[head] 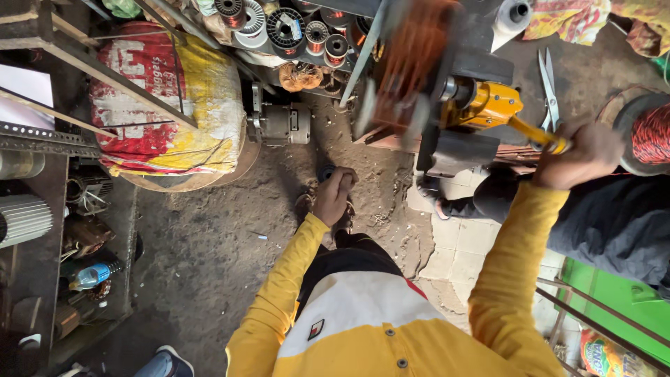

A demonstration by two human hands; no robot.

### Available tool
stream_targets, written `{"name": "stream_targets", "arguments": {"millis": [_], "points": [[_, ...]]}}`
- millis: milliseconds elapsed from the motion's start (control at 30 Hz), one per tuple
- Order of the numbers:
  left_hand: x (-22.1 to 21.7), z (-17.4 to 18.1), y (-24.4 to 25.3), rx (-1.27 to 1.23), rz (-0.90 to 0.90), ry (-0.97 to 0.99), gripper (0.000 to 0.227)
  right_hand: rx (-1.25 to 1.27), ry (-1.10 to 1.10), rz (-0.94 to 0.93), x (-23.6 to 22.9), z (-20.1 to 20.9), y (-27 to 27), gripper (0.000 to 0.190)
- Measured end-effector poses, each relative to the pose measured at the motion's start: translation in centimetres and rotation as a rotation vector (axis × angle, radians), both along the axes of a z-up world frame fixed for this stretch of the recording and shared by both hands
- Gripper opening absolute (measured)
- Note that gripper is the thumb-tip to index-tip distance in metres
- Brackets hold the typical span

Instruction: The person operates a wire winding machine to wrap copper wire around a cylindrical core. They use a yellow tool to guide the wire and periodically stop to tie off the wire with a white string using scissors. The task involves repetitive winding and securing actions.

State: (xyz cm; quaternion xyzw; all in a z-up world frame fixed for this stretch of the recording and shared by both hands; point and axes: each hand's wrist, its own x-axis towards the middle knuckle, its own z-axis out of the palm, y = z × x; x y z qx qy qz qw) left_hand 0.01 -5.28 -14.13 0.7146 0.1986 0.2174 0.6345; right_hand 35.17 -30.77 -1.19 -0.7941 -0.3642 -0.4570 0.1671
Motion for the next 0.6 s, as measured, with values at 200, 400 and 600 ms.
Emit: {"name": "stream_targets", "arguments": {"millis": [200,400,600], "points": [[0.1,0.1,0.2,-0.013,-0.010,0.018,0.015,0.071,0.094,0.006,8.3,-0.4,4.2,0.019],[-0.7,-0.8,-0.1,-0.026,-0.033,-0.041,0.014,-0.127,0.144,-0.119,12.9,-8.4,5.8,0.018],[-1.4,-1.5,-0.5,-0.013,-0.021,0.018,0.015,-0.259,0.229,-0.207,7.6,-14.6,3.4,0.012]]}}
